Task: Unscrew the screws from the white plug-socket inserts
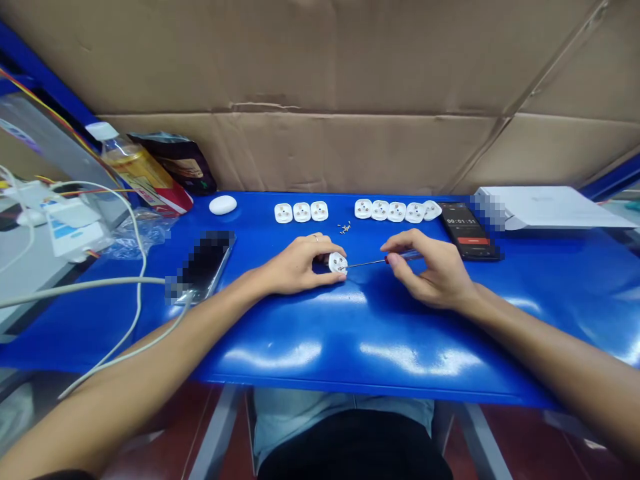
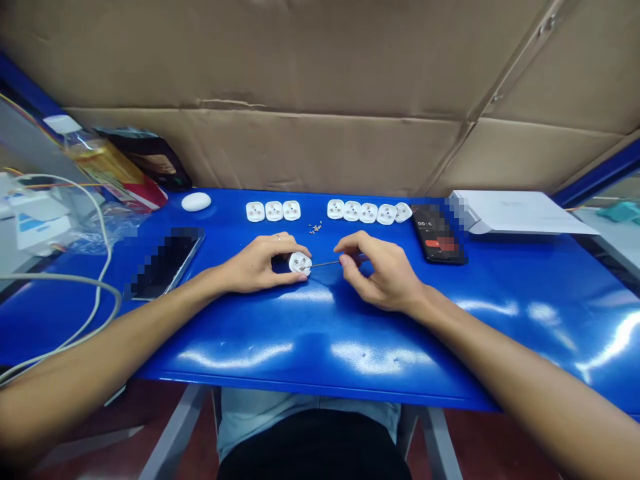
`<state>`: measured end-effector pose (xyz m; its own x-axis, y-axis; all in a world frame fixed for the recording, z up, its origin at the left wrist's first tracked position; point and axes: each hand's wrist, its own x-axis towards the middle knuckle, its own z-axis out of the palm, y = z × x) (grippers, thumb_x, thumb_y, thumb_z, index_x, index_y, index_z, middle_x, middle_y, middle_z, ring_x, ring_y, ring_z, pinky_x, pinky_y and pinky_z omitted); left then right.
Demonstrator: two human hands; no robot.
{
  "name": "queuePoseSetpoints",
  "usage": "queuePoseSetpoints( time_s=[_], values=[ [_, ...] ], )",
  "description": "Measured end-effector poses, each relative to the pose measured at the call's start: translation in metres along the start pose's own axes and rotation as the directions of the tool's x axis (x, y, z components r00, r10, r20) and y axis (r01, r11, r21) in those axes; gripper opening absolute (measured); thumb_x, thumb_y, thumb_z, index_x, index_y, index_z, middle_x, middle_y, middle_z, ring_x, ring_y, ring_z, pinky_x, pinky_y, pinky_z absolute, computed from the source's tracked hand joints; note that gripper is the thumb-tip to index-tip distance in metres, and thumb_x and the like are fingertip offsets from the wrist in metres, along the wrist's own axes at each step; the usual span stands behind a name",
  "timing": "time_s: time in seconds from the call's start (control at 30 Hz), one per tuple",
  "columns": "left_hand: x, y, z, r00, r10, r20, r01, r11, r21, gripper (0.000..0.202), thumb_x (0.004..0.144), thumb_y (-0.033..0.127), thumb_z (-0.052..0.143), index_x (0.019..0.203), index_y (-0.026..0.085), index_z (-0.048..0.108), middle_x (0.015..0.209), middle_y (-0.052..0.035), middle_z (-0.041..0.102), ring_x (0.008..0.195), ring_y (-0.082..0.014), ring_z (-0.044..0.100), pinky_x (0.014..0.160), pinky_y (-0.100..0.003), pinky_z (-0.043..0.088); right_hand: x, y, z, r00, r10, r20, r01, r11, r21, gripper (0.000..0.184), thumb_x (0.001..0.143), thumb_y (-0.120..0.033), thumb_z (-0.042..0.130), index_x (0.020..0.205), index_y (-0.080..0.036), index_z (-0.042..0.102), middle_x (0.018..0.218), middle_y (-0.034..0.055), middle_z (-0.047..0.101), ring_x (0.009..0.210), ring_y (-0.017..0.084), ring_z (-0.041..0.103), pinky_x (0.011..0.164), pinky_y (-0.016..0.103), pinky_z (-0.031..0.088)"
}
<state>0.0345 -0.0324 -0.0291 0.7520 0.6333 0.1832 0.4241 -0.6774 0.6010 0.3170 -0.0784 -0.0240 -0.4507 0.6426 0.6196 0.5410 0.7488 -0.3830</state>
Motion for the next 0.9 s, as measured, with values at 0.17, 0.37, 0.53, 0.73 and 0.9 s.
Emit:
queuePoseSetpoints(
  time_s=[0.17, 0.37, 0.53, 0.73, 0.9],
  values=[
    [0.0, -0.0012, 0.0001, 1.0, 0.005, 0.005, -0.005, 1.0, 0.014, 0.039, 0.097, 0.051, 0.074, 0.121, 0.02, 0.076, 0.099, -0.0052, 0.073, 0.09, -0.0213, 0.065, 0.086, -0.034, 0.047, 0.0007, -0.0004, -0.0002, 1.0, 0.006, 0.015, -0.006, 0.999, 0.036, 0.019, 0.094, -0.02, 0.065, 0.112, -0.025, 0.062, 0.097, 0.0057, 0.077, 0.079, 0.022, 0.076, 0.07, 0.036, 0.064],
    [0.0003, 0.002, -0.0005, 1.0, -0.005, 0.002, 0.005, 1.0, -0.005, 0.036, 0.096, 0.048, 0.075, 0.118, 0.02, 0.076, 0.099, -0.0051, 0.073, 0.091, -0.0219, 0.065, 0.086, -0.034, 0.047, -0.0004, 0.0006, 0.0018, 1.0, 0.012, -0.019, -0.012, 1.0, -0.004, 0.009, 0.098, -0.021, 0.061, 0.104, -0.026, 0.064, 0.09, 0.0034, 0.077, 0.073, 0.021, 0.074, 0.067, 0.034, 0.062],
    [0.0005, 0.0023, -0.0006, 1.0, -0.008, 0.0, 0.008, 1.0, 0.008, 0.037, 0.096, 0.048, 0.075, 0.118, 0.019, 0.076, 0.097, -0.0053, 0.073, 0.089, -0.0217, 0.064, 0.083, -0.034, 0.047, -0.0002, -0.0013, 0.0, 0.997, -0.078, -0.003, 0.078, 0.997, 0.003, 0.018, 0.093, -0.017, 0.064, 0.109, -0.025, 0.063, 0.093, 0.0048, 0.077, 0.076, 0.021, 0.075, 0.069, 0.035, 0.063],
    [-0.0001, 0.0008, -0.0005, 1.0, -0.003, -0.006, 0.003, 1.0, 0.005, 0.035, 0.096, 0.048, 0.075, 0.119, 0.02, 0.076, 0.099, -0.0045, 0.074, 0.092, -0.0221, 0.065, 0.087, -0.034, 0.048, -0.0006, 0.0018, 0.0018, 0.997, -0.077, -0.018, 0.077, 0.997, -0.029, 0.013, 0.098, -0.017, 0.063, 0.106, -0.026, 0.062, 0.087, 0.002, 0.077, 0.07, 0.02, 0.074, 0.063, 0.031, 0.06],
    [0.0002, 0.0008, -0.0003, 1.0, -0.002, 0.002, 0.001, 1.0, 0.022, 0.036, 0.097, 0.049, 0.075, 0.118, 0.019, 0.075, 0.103, -0.0051, 0.074, 0.094, -0.0219, 0.066, 0.09, -0.034, 0.048, 0.0014, 0.0002, 0.0002, 0.986, -0.168, -0.002, 0.168, 0.986, -0.007, 0.023, 0.092, -0.01, 0.061, 0.109, -0.025, 0.062, 0.089, 0.0049, 0.073, 0.075, 0.022, 0.071, 0.068, 0.037, 0.06]
  ],
)
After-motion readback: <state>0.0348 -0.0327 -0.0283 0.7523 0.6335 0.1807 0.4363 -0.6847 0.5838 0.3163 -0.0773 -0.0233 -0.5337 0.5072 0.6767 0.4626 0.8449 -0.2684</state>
